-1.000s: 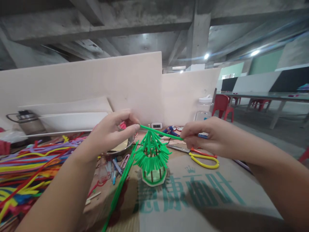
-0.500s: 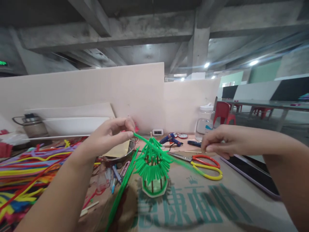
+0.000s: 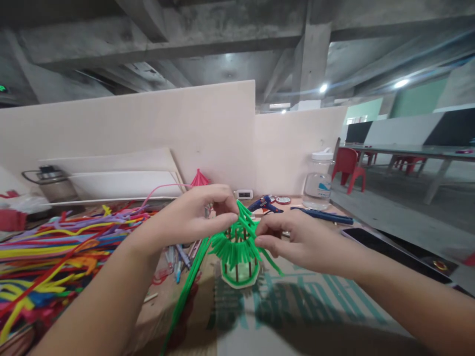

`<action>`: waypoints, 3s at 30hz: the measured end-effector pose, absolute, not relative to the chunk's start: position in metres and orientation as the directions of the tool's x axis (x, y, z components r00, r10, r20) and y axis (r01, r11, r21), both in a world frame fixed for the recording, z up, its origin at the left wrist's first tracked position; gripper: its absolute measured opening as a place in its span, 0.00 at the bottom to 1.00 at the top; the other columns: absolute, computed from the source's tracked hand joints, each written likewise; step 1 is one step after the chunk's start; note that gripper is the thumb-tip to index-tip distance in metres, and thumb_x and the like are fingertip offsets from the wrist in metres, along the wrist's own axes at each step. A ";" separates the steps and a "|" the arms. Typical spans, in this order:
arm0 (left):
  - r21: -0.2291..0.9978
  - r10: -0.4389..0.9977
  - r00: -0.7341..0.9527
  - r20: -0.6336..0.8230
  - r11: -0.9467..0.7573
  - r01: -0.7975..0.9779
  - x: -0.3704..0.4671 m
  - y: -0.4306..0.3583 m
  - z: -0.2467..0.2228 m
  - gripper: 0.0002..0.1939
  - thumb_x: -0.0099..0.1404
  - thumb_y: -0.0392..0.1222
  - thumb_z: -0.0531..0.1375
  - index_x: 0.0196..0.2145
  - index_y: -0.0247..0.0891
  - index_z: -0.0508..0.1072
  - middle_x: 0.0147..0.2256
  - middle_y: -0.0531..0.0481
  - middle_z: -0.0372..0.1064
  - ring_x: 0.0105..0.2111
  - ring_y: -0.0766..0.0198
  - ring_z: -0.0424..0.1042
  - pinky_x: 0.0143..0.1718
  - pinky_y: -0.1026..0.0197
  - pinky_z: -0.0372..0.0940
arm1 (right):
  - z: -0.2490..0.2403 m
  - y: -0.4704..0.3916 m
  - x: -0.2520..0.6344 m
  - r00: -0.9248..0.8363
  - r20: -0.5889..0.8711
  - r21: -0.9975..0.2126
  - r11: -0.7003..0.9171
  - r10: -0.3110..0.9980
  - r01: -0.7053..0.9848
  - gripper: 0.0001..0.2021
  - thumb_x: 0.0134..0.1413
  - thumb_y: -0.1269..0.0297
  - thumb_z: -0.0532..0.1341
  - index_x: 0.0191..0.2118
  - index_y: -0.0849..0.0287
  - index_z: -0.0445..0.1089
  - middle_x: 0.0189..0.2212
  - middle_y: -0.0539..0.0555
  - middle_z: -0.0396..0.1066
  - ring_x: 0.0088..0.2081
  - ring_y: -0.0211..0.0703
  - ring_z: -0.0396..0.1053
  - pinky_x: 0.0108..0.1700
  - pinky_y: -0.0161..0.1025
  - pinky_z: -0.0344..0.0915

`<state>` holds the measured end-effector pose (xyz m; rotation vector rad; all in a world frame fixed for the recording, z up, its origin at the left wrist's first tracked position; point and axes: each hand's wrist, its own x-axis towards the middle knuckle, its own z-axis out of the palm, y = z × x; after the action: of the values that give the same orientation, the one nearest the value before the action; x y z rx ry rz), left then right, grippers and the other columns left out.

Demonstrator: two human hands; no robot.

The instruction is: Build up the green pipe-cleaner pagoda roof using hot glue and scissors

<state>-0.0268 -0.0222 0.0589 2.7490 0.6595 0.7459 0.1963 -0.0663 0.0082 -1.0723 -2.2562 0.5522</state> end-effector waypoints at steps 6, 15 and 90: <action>0.261 0.495 0.717 0.492 -0.869 0.420 -0.029 -0.010 0.054 0.08 0.67 0.41 0.58 0.32 0.36 0.73 0.29 0.53 0.69 0.31 0.67 0.68 0.33 0.65 0.62 | -0.008 -0.060 0.191 -0.499 0.325 -0.636 0.576 0.803 0.513 0.09 0.64 0.61 0.55 0.32 0.57 0.64 0.25 0.46 0.64 0.26 0.35 0.61 0.27 0.33 0.54; 0.419 0.668 0.554 0.497 -0.744 0.521 -0.033 0.026 0.038 0.21 0.68 0.55 0.57 0.45 0.36 0.77 0.42 0.45 0.78 0.42 0.59 0.75 0.43 0.60 0.68 | -0.020 -0.053 0.185 -0.401 0.415 -0.509 0.574 0.817 0.642 0.09 0.64 0.64 0.53 0.32 0.57 0.64 0.24 0.46 0.63 0.26 0.35 0.58 0.29 0.36 0.50; 0.452 0.704 0.539 0.462 -0.710 0.539 -0.009 0.005 0.030 0.12 0.65 0.49 0.61 0.35 0.38 0.73 0.30 0.52 0.72 0.30 0.65 0.70 0.30 0.63 0.62 | -0.026 -0.051 0.178 -0.392 0.279 -0.547 0.480 0.877 0.686 0.15 0.61 0.64 0.56 0.23 0.59 0.65 0.19 0.46 0.63 0.23 0.34 0.59 0.26 0.35 0.49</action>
<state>-0.0085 0.0046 0.0301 2.5231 1.0414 0.9292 0.1784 -0.0506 -0.0255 -1.2883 -2.1940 0.4698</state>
